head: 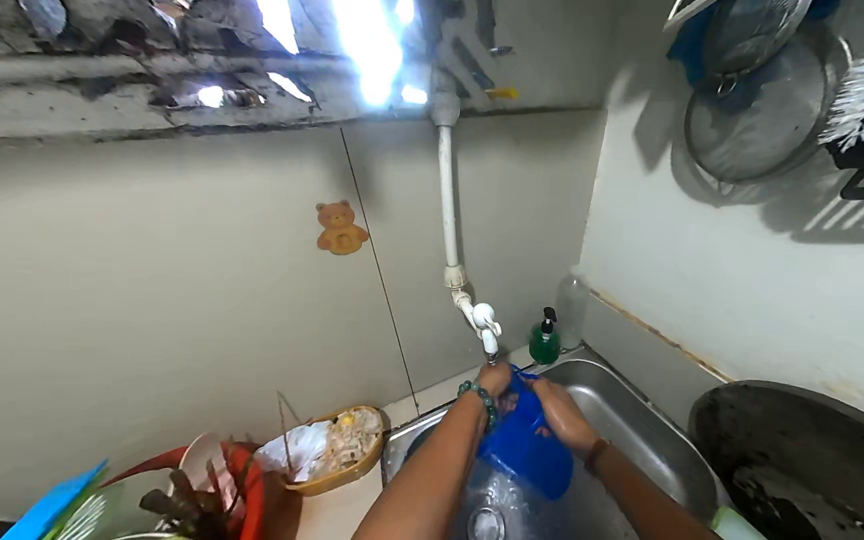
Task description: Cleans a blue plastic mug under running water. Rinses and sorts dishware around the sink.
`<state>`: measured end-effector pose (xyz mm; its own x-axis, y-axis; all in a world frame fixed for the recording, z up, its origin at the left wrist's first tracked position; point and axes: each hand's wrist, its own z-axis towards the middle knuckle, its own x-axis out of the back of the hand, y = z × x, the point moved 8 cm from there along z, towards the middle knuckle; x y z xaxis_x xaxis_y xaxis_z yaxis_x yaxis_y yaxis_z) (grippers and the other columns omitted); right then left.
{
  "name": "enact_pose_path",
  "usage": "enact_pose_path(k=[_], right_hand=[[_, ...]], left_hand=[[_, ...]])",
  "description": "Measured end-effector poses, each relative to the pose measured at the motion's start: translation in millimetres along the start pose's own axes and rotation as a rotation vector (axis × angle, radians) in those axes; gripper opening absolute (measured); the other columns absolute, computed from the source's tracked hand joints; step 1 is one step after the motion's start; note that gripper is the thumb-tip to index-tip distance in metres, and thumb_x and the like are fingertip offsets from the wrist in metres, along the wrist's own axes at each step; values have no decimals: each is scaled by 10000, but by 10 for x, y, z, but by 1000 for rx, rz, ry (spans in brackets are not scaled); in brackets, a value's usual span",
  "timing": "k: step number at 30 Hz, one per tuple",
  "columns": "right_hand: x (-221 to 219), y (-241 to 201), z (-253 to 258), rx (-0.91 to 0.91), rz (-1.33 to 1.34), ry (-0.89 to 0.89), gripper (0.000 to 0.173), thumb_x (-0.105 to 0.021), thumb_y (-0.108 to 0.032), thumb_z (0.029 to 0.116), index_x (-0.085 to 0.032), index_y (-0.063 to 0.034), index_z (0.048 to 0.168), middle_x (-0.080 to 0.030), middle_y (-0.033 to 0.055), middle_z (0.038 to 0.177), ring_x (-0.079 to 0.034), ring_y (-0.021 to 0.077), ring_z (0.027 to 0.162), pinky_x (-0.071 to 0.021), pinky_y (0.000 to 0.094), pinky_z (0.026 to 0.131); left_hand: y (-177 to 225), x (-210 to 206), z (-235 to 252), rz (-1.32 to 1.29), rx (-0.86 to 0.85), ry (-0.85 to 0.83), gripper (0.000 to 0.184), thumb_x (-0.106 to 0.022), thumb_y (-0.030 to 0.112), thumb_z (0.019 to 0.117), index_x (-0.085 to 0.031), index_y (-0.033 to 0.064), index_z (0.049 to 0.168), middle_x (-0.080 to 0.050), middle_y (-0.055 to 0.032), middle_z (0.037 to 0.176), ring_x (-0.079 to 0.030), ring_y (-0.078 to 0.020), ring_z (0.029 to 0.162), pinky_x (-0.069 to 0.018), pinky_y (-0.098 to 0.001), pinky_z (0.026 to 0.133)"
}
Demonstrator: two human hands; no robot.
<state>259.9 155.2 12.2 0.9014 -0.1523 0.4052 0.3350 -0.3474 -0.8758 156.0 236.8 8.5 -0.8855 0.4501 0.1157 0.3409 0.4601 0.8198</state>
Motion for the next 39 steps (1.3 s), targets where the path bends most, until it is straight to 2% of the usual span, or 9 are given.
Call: enact_pose_path(k=[2, 6, 11, 15, 25, 28, 32, 34, 39], right_hand=[[-80, -48, -46, 55, -109, -58, 476, -293, -367, 1109, -591, -75, 1339, -640, 141, 1043, -648, 223, 809, -541, 413, 724], [-67, -151, -218, 209, -376, -62, 542, -327, -353, 1031, -565, -95, 1443, -672, 202, 1269, -640, 333, 1197, -474, 557, 1008], [34, -135, -401, 217, -554, 67, 549, -338, -342, 1007, -556, -167, 1479, -713, 188, 1211, -664, 360, 1171, -488, 587, 976], [387, -103, -429, 287, -590, 244, 567, -343, -328, 973, -568, -177, 1471, -743, 192, 1057, -709, 395, 1009, -521, 604, 843], [672, -12, -420, 403, -277, 280, 550, -343, -276, 936, -652, -96, 1354, -728, 155, 1075, -706, 259, 881, -553, 499, 754], [463, 187, -356, 397, -16, 290, 487, -342, -150, 963, -643, -29, 1327, -706, 127, 1162, -680, 143, 879, -565, 350, 738], [-4, 406, -240, 440, 229, 215, 484, -346, -121, 952, -627, 30, 1316, -696, 137, 1182, -665, 114, 914, -559, 314, 794], [-193, 429, -186, 456, 300, 218, 483, -354, -118, 939, -626, 43, 1304, -698, 138, 1165, -662, 88, 859, -560, 283, 746], [-307, 347, -53, 509, 386, 258, 499, -333, -74, 920, -612, 92, 1299, -667, 192, 1241, -647, 86, 993, -531, 256, 866]], left_hand=[[-7, 21, -8, -168, 21, -24, 230, -427, 230, 1102, -519, 19, 1092, -488, -55, 738, -469, -128, 527, -444, -263, 496], [-52, 140, -103, -650, 63, 11, 314, -363, 163, 1105, -393, -10, 1366, -502, -191, 1102, -548, -263, 879, -518, -416, 757], [-168, 63, -62, -790, 92, 98, 408, -372, 191, 1109, -342, -4, 1467, -463, -267, 1341, -535, -361, 1090, -497, -518, 880], [-242, 159, 105, -309, 0, 35, 390, -341, 286, 1128, -517, -26, 1284, -565, -148, 956, -552, -211, 713, -506, -358, 647], [11, 330, 23, 458, -185, -73, 331, -559, 251, 1060, -641, -17, 1235, -702, -146, 1128, -692, -195, 956, -558, -374, 877], [24, 274, -80, 330, -150, -84, 362, -458, 259, 1105, -626, -22, 1262, -695, -147, 1107, -683, -197, 926, -555, -364, 848], [-157, 166, -106, -319, 19, -111, 541, -190, 367, 1138, -478, -61, 1302, -642, -202, 986, -658, -260, 782, -563, -389, 730], [-193, 166, -114, -626, 23, -32, 661, -128, 487, 1118, -370, -36, 1442, -582, -261, 1103, -617, -321, 849, -545, -445, 755], [-146, 201, -218, -704, -73, 108, 323, -322, 206, 1126, -502, -50, 1210, -532, -155, 934, -574, -241, 764, -544, -369, 713]])
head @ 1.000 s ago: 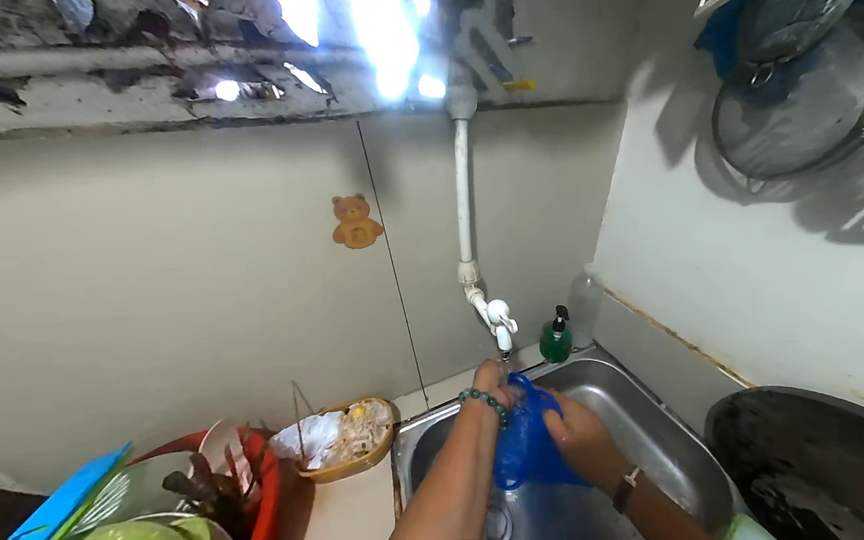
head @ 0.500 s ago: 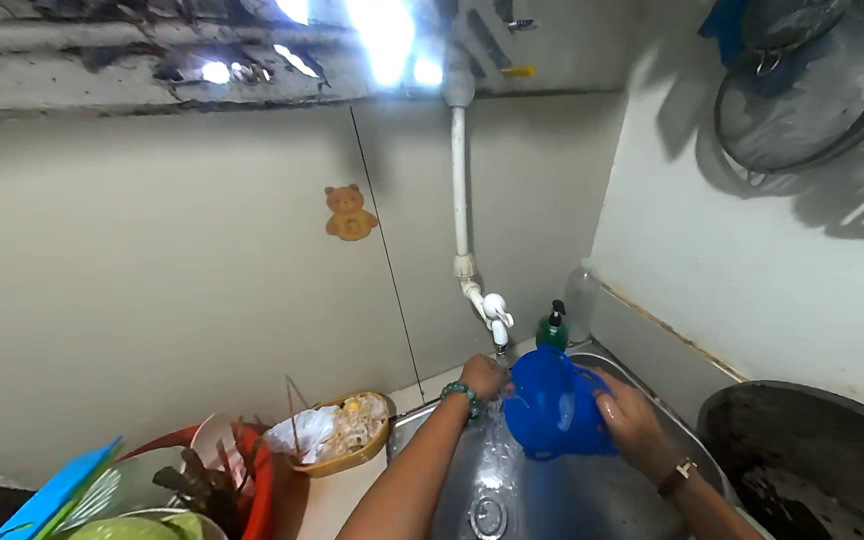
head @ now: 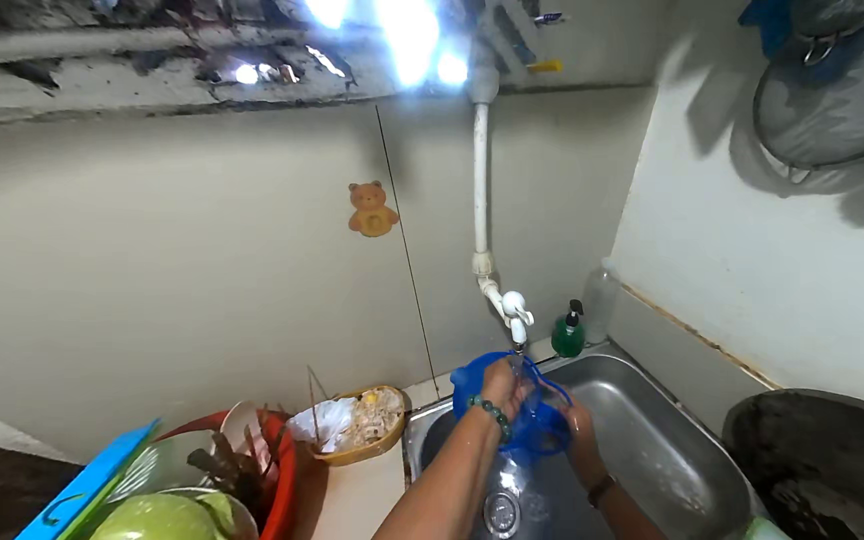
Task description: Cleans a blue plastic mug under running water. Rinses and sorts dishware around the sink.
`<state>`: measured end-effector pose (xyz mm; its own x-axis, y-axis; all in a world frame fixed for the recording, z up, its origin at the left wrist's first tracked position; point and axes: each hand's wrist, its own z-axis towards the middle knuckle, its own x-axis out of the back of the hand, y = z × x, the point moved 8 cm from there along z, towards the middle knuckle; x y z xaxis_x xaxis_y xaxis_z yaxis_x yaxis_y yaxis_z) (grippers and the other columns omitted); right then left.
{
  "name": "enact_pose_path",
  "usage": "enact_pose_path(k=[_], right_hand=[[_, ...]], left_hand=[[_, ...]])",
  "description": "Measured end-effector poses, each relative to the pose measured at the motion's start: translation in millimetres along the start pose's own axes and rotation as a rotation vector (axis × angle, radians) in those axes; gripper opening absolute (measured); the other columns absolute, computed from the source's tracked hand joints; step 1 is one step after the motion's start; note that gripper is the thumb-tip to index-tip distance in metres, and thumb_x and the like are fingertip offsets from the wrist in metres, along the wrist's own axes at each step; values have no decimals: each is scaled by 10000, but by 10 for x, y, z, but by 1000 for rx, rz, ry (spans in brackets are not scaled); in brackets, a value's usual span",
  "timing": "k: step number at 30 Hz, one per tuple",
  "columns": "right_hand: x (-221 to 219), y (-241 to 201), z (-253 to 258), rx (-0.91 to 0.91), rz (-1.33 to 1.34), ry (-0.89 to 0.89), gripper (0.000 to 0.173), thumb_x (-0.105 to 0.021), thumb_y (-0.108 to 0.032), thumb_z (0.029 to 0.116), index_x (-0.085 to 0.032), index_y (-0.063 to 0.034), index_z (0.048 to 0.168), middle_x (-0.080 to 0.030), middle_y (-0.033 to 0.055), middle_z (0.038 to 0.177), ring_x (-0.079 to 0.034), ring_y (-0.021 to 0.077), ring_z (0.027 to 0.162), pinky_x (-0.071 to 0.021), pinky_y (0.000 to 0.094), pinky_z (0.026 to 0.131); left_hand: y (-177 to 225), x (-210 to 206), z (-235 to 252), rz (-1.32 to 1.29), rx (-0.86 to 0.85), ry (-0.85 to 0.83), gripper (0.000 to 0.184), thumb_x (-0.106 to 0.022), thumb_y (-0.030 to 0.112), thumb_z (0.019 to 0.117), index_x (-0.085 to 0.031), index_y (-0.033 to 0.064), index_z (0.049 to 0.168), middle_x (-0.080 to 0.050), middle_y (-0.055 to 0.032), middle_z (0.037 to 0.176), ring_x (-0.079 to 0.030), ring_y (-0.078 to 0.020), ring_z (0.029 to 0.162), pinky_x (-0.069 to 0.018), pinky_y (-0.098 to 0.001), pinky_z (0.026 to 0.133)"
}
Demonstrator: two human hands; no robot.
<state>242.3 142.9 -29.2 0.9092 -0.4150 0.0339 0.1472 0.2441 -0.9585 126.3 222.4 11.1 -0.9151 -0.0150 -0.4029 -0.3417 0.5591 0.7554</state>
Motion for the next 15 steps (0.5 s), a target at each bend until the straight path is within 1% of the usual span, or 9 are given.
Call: enact_pose_path(k=[2, 4, 6, 7, 9, 10, 12, 14, 15], right_hand=[[-71, -20, 45, -37, 1, 11, 509, -333, -81, 921, -592, 78, 1328, -668, 183, 1224, -653, 89, 921, -545, 262, 785], [-113, -29, 84, -21, 9, 49, 514, -340, -78, 919, -572, 92, 1346, -670, 193, 1197, -660, 93, 902, -551, 261, 766], [-67, -55, 136, 17, 15, 103, 510, -345, -75, 926, -552, 127, 1346, -659, 222, 1203, -651, 105, 937, -544, 264, 814], [-9, -69, 176, 37, 13, 123, 516, -350, -83, 920, -553, 134, 1342, -663, 224, 1198, -650, 110, 936, -538, 271, 822], [133, -159, 271, 80, -33, 128, 515, -350, -104, 905, -590, 96, 1314, -690, 160, 1144, -648, 60, 809, -548, 239, 698], [193, -235, 298, 85, -70, 93, 511, -352, -103, 913, -600, 77, 1323, -692, 160, 1179, -652, 67, 817, -548, 249, 688], [258, -362, 317, 77, -186, 28, 511, -348, -121, 925, -620, 35, 1328, -699, 158, 1165, -660, 108, 805, -546, 288, 647], [257, -458, 374, 51, -356, -39, 520, -353, -169, 935, -636, -24, 1346, -714, 152, 1105, -679, 165, 828, -556, 361, 694], [240, -504, 415, 25, -451, -85, 515, -360, -197, 943, -643, -53, 1349, -715, 154, 1068, -685, 202, 820, -561, 408, 704]], left_hand=[[45, -21, 23, 48, -28, -2, 297, -350, 160, 1120, -517, -72, 1203, -529, -154, 951, -560, -229, 793, -531, -354, 741], [51, -126, 8, 237, -114, -43, 340, -370, 210, 1126, -575, -58, 1089, -548, -125, 877, -549, -199, 754, -501, -338, 708], [21, -233, -90, 532, -176, -222, 506, -280, 342, 1141, -589, -54, 1200, -610, -166, 1033, -602, -229, 932, -508, -388, 857], [-6, -237, -183, 730, -176, -331, 613, -223, 409, 1135, -580, -63, 1298, -630, -218, 1207, -614, -271, 1111, -490, -440, 991], [-55, -111, -280, 1149, -165, -471, 737, -172, 511, 1111, -579, -60, 1338, -610, -247, 1339, -577, -326, 1282, -431, -520, 1107], [-48, -10, -295, 1336, -132, -508, 759, -185, 527, 1107, -580, -81, 1331, -580, -290, 1364, -540, -387, 1319, -389, -583, 1122], [-39, 130, -209, 1541, -105, -556, 696, -234, 478, 1119, -626, -85, 1239, -602, -305, 1266, -567, -414, 1220, -397, -608, 1057], [-20, 111, -50, 1397, -151, -514, 553, -311, 366, 1126, -664, -57, 1161, -669, -206, 1140, -636, -285, 1063, -479, -486, 977], [-9, 76, 10, 1213, -154, -445, 467, -346, 303, 1125, -660, -40, 1163, -688, -134, 1070, -653, -192, 953, -519, -388, 887]])
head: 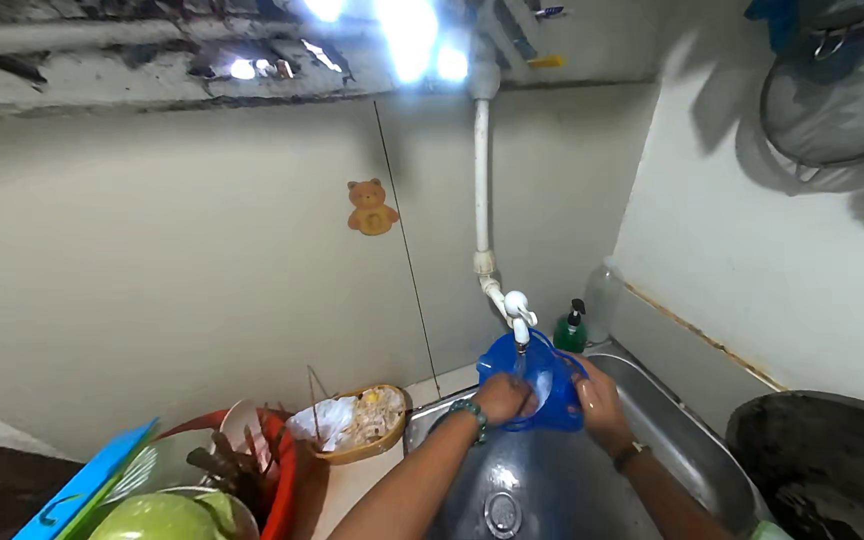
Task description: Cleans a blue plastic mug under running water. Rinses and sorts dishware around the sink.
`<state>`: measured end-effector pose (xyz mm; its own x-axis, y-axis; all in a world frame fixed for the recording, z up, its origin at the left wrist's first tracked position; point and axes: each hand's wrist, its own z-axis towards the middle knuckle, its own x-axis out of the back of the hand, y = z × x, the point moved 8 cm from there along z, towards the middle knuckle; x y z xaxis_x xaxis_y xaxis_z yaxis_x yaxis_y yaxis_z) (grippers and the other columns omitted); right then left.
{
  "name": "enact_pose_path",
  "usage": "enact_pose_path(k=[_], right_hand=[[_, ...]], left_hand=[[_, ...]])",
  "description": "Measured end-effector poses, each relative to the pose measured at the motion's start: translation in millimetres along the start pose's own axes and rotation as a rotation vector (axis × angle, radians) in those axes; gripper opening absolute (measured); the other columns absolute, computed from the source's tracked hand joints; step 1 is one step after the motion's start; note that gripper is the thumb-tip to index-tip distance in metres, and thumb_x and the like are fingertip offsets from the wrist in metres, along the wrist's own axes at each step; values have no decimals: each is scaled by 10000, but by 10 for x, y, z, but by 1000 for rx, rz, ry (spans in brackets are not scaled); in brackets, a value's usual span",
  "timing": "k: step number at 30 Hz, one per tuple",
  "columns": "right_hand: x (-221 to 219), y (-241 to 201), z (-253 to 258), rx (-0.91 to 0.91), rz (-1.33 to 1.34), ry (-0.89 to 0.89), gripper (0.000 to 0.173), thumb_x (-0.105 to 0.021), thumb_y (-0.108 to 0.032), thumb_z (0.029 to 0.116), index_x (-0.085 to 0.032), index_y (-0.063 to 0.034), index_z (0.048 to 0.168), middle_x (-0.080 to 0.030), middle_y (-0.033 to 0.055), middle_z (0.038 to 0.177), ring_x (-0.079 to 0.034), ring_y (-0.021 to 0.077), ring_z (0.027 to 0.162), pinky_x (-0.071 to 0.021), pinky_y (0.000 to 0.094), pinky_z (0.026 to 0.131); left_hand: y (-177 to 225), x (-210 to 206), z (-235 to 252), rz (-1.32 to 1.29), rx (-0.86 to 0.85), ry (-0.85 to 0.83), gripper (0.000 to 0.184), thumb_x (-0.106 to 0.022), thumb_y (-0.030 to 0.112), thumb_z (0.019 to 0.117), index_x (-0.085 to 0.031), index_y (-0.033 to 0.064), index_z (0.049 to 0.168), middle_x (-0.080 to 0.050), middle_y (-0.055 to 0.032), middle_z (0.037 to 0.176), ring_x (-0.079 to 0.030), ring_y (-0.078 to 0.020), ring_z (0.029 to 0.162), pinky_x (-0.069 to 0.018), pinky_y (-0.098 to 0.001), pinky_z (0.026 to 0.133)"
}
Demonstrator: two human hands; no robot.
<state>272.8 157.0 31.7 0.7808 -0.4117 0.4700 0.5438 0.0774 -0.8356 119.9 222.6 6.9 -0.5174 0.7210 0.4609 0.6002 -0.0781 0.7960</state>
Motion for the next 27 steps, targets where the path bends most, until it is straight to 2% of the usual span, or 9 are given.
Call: enact_pose_path(k=[3, 6, 11, 13, 18, 21, 24, 25, 27], right_hand=[[14, -147, 36, -49, -361, -253, 548, -370, -314, 963, -603, -141, 1427, -720, 195, 1143, -696, 350, 1048, -516, 575, 909], [-15, -204, -81, -99, -752, -499, 548, -388, -379, 1011, -518, -182, 1506, -715, 226, 1110, -677, 414, 1089, -489, 602, 932], [-159, -91, -258, -18, -1049, -721, 638, -447, -439, 1025, -470, -3, 1491, -686, 283, 1122, -651, 451, 1111, -444, 609, 989], [-194, -122, -277, 12, -1100, -773, 658, -438, -435, 1037, -451, 55, 1476, -667, 304, 1150, -639, 458, 1128, -419, 611, 1011], [-251, -296, -259, 65, -1150, -811, 651, -409, -397, 1057, -405, 87, 1492, -654, 320, 1161, -630, 463, 1127, -392, 609, 1033], [-183, -374, -189, 55, -997, -660, 635, -392, -422, 1026, -435, -65, 1550, -701, 257, 1122, -658, 427, 1104, -423, 590, 1020], [-34, -266, -108, 19, -512, -362, 504, -395, -316, 986, -655, -90, 1353, -727, 210, 1068, -695, 362, 1032, -507, 556, 903], [-16, -126, -102, 11, -278, -256, 492, -377, -252, 972, -693, -81, 1309, -735, 171, 1091, -702, 278, 976, -537, 484, 862], [-79, 175, -119, -41, 180, -102, 486, -318, -167, 981, -691, -24, 1259, -727, 91, 1109, -673, 106, 822, -564, 309, 726]], left_hand=[[40, -6, 82, -582, 132, 167, 379, -323, 227, 1137, -600, -1, 1259, -681, -78, 1018, -638, -122, 802, -520, -287, 708], [6, -34, 179, -788, 185, 240, 347, -360, 248, 1135, -604, 2, 1129, -579, -25, 831, -547, -79, 634, -481, -223, 582], [-123, -214, 212, -905, 252, 235, 323, -373, 169, 1127, -576, -35, 1274, -660, -119, 1030, -640, -146, 820, -541, -286, 748], [-188, -299, 255, -885, 266, 238, 304, -374, 135, 1116, -575, -47, 1254, -670, -132, 1022, -651, -160, 812, -549, -297, 735], [-270, -373, 306, -972, 297, 247, 332, -326, 142, 1121, -508, -69, 1300, -658, -196, 1099, -678, -228, 890, -565, -362, 800], [-183, -299, 236, -1097, 289, 279, 351, -305, 185, 1128, -467, -68, 1310, -626, -204, 1043, -659, -239, 826, -569, -366, 759], [-80, -164, 155, -1262, 249, 354, 349, -327, 227, 1122, -481, -44, 1281, -588, -191, 994, -628, -253, 780, -564, -375, 708], [-62, -121, 148, -1304, 223, 382, 325, -334, 226, 1116, -473, -25, 1270, -560, -179, 997, -610, -258, 786, -561, -386, 702], [-62, -44, 142, -1350, 181, 419, 381, -335, 239, 1121, -444, -25, 1373, -547, -225, 1183, -600, -312, 954, -546, -449, 807]])
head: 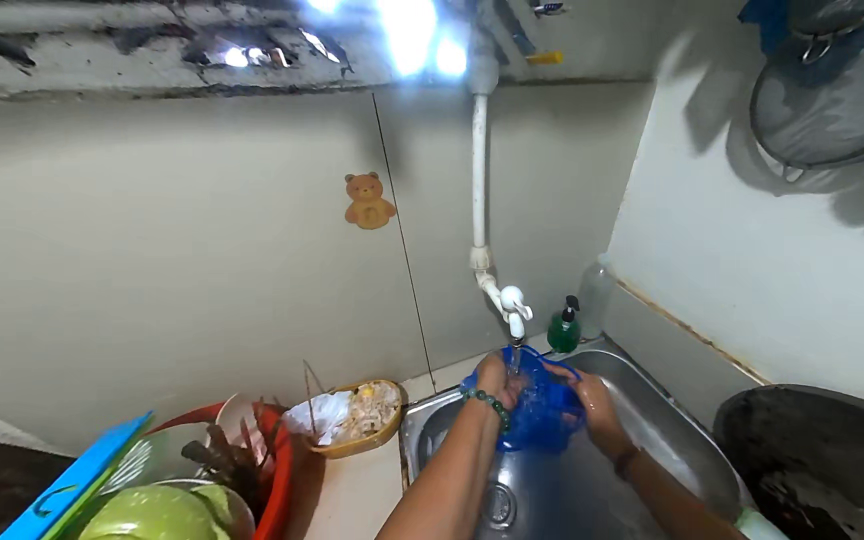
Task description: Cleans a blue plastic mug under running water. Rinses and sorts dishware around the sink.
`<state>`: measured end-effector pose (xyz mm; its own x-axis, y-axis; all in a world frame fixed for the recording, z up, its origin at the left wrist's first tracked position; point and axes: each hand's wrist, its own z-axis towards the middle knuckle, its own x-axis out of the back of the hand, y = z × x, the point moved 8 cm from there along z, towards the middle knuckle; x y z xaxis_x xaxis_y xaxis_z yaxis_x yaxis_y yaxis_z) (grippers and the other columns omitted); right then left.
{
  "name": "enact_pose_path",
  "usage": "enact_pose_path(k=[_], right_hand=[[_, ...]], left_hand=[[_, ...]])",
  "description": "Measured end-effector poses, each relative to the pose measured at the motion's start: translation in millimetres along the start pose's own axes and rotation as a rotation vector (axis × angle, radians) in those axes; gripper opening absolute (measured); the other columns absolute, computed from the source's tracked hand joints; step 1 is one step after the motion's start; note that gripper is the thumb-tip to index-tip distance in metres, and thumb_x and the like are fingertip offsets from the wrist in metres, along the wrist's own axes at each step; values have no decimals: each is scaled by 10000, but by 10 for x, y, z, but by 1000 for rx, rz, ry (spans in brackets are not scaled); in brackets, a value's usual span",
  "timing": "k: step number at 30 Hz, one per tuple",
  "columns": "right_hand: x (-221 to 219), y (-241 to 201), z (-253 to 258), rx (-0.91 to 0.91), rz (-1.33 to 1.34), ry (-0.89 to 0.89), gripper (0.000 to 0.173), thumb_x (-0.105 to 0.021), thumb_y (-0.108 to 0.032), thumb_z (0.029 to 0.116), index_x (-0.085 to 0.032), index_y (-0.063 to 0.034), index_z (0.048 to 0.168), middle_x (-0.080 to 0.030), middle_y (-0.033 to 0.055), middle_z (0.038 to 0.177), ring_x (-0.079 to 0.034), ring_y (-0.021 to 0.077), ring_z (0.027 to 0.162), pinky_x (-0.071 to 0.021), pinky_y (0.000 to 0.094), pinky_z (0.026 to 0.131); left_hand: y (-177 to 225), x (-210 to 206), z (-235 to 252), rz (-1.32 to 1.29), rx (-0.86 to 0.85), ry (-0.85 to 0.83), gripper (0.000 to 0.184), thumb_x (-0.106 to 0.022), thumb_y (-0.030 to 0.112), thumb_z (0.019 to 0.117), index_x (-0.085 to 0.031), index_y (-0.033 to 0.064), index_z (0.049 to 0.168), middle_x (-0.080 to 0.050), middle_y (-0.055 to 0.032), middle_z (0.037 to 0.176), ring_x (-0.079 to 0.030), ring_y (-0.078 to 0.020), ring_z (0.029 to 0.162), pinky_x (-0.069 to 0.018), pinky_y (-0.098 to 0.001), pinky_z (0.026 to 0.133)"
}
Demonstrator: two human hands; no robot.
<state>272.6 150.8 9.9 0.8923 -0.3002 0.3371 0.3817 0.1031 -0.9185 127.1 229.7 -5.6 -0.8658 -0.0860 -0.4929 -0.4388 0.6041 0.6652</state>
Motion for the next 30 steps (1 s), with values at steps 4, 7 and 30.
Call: enact_pose_path(k=[4, 7, 30], right_hand=[[-171, 242, -87, -89, 479, 157, 525, -291, -189, 916, -638, 33, 1242, -737, 21, 1002, -615, 27, 605, -517, 212, 525], [-295, 271, -142, -78, 539, 191, 527, -272, -184, 924, -636, 42, 1230, -744, 28, 960, -613, 35, 581, -512, 209, 505], [-230, 380, -341, 6, 229, 346, 481, -300, -145, 981, -706, 63, 1133, -741, 128, 1054, -691, 122, 897, -571, 320, 790]], left_hand=[[93, 8, -82, -15, 2, 33, 461, -294, 296, 1134, -341, 3, 1487, -481, -249, 1333, -550, -351, 1104, -497, -494, 915], [98, -92, -186, 53, 7, -78, 428, -287, 319, 1134, -433, -15, 1359, -544, -195, 1093, -580, -285, 887, -529, -428, 784], [372, -26, -284, 765, -75, -295, 292, -407, 119, 1106, -540, -61, 1294, -650, -119, 1061, -663, -147, 890, -559, -302, 837]])
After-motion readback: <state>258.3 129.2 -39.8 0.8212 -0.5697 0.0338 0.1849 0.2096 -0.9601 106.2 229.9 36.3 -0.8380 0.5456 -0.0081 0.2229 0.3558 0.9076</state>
